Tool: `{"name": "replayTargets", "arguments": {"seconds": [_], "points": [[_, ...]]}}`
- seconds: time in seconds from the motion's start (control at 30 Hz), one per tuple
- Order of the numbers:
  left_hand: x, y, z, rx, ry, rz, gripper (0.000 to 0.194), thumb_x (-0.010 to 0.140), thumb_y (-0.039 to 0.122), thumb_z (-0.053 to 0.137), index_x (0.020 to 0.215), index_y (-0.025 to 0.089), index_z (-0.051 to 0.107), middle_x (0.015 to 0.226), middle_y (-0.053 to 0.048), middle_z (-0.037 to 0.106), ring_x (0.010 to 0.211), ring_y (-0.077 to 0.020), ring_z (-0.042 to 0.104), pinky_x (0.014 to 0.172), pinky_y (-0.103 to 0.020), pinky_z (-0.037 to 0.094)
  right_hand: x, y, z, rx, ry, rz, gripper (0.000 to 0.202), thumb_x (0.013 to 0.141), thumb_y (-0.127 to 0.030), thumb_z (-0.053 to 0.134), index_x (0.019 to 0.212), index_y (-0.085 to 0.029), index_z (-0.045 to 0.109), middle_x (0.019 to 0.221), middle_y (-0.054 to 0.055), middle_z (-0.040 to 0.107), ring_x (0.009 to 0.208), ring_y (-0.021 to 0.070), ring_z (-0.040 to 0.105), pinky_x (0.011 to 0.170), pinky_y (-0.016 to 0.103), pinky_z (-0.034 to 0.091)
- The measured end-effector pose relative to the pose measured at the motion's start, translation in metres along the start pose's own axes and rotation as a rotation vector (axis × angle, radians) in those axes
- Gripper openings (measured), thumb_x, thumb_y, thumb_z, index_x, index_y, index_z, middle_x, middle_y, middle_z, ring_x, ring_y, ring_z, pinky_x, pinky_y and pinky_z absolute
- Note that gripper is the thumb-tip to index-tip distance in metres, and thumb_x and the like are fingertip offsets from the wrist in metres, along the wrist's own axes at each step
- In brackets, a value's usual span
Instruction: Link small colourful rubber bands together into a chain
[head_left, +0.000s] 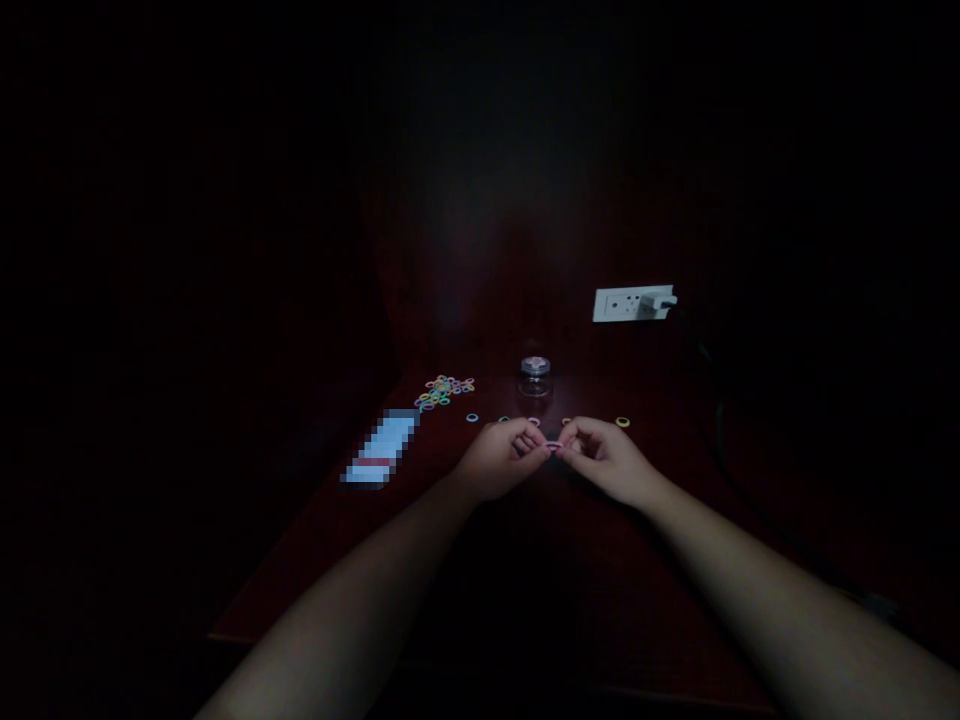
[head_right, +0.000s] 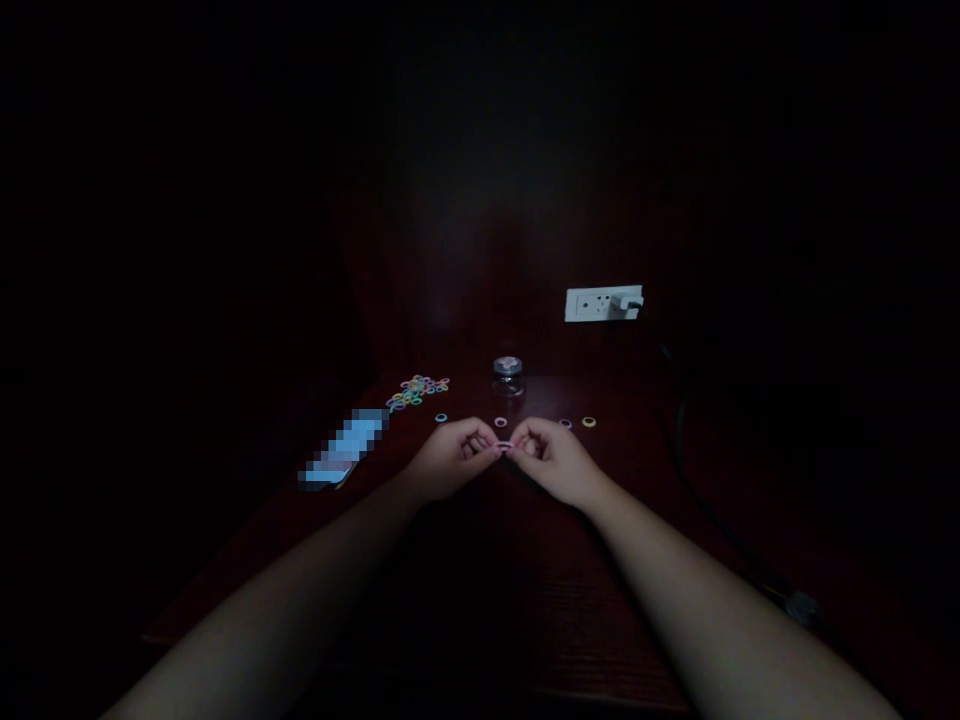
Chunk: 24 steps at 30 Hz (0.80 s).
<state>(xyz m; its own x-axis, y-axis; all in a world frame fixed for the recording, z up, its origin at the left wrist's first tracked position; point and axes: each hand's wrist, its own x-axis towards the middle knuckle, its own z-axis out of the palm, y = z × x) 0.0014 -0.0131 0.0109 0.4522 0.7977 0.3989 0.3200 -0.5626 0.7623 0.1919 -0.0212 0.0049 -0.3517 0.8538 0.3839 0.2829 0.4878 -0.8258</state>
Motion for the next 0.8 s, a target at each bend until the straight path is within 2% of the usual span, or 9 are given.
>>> {"name": "replayTargets", "arguments": {"seconds": [0.47, 0.8], "points": [[0.0003, 0.0011, -0.0005, -0.028, 0.011, -0.016, 0.020, 0.078, 0.033, 0.062, 0.081, 0.013, 0.061, 0.073, -0.002, 0.062, 0.061, -0.0079, 0.053, 0.055, -0.019, 0.043, 0.0006, -0.0018, 0.0005, 0.034, -0.004, 0.004, 0.016, 0.076, -0.030, 0.063, 0.074, -0.017, 0.053, 0.053, -0.007, 0.040, 0.047, 0.0080, 0.034, 0.047, 0.022, 0.026], [0.0005, -0.0037, 0.0013, -0.018, -0.031, -0.002, 0.021, 0.079, 0.034, 0.061, 0.083, 0.014, 0.061, 0.073, -0.001, 0.060, 0.063, -0.0080, 0.052, 0.056, -0.018, 0.042, 0.0006, -0.0015, 0.0008, 0.009, 0.005, -0.002, 0.016, 0.077, -0.030, 0.061, 0.073, -0.016, 0.054, 0.054, -0.006, 0.040, 0.049, 0.0085, 0.034, 0.048, 0.022, 0.027]]}}
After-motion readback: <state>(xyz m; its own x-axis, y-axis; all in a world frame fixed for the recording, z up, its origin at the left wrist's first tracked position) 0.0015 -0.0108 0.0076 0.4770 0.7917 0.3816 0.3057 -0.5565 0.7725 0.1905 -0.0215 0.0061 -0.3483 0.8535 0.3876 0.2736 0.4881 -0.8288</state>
